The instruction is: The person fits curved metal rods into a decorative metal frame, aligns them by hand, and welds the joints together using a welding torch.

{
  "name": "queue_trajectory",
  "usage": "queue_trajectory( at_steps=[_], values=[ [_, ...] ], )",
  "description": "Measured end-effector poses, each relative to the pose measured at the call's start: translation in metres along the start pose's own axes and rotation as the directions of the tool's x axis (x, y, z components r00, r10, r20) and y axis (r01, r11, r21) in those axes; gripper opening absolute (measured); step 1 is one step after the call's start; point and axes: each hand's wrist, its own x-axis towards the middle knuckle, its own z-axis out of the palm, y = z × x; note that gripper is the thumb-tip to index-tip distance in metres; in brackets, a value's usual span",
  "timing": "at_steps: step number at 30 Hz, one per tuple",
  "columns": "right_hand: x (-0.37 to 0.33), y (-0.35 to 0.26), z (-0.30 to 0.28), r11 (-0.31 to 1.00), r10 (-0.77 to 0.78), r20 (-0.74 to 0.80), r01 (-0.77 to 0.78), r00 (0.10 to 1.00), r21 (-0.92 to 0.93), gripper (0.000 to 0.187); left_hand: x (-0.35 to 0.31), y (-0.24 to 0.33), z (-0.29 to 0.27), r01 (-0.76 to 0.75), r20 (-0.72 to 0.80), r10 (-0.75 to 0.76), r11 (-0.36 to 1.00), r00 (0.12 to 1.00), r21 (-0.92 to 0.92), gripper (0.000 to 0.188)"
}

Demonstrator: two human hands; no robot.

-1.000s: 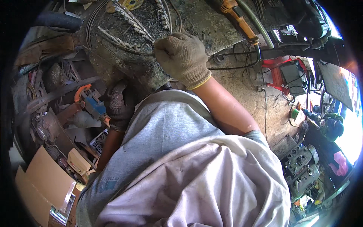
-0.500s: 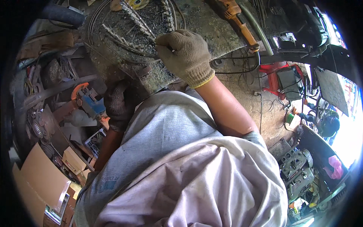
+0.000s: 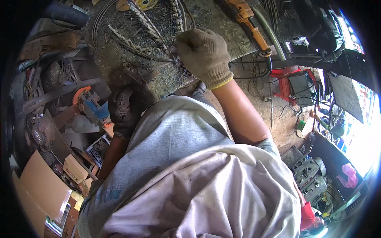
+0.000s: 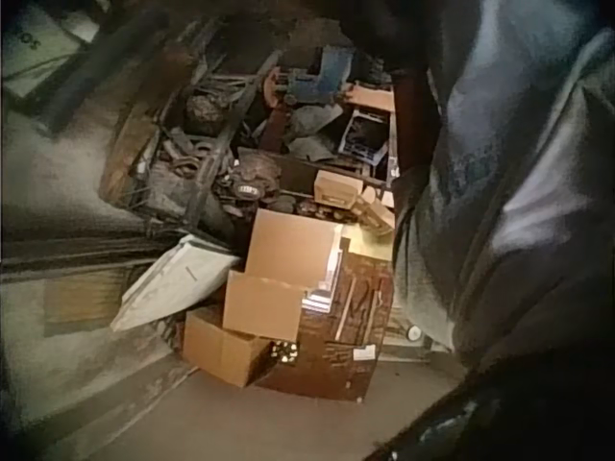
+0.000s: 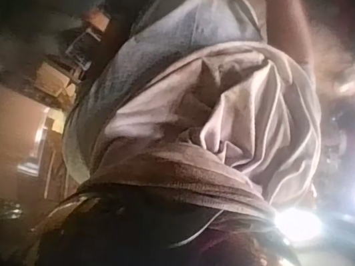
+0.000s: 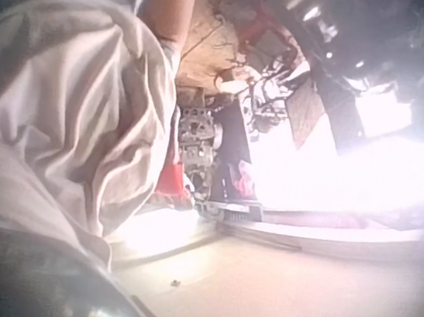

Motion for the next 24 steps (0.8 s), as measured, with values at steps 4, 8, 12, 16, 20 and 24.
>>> queue_trajectory(
  at_steps=[4, 8, 12, 16, 20, 24],
  values=[
    [-0.002, -0.013, 0.003, 0.997, -0.056, 0.044, 0.054, 0.997, 0.047, 0.014, -0.003, -0.001, 0.002, 0.007, 0.011, -0.007, 1.0, 1.0, 0.016, 0.024],
    [0.001, -0.014, 0.006, 0.993, -0.111, 0.056, 0.109, 0.992, 0.035, 0.015, -0.001, 0.002, 0.003, -0.021, -0.064, 0.02, 1.0, 0.998, -0.01, 0.023],
    [0.002, -0.015, 0.006, 0.992, -0.127, 0.052, 0.128, 0.991, -0.02, 0.016, 0.001, 0.003, 0.003, -0.031, -0.057, 0.03, 0.999, 0.998, -0.014, 0.021],
    [0.006, 0.005, -0.002, 0.999, -0.022, 0.032, 0.023, 0.999, -0.045, 0.018, -0.001, 0.003, 0.004, -0.026, -0.067, 0.027, 0.999, 0.997, 0.02, 0.022],
    [0.007, -0.004, -0.01, 0.998, 0.037, 0.049, -0.04, 0.998, 0.057, 0.021, 0.0, 0.002, 0.002, -0.017, -0.041, 0.017, 1.0, 0.999, -0.01, 0.024],
    [0.013, -0.007, -0.005, 0.985, 0.006, 0.083, -0.02, 0.997, 0.172, 0.022, -0.004, -0.004, 0.005, -0.021, -0.02, 0.021, 1.0, 1.0, -0.022, 0.025]
  ],
)
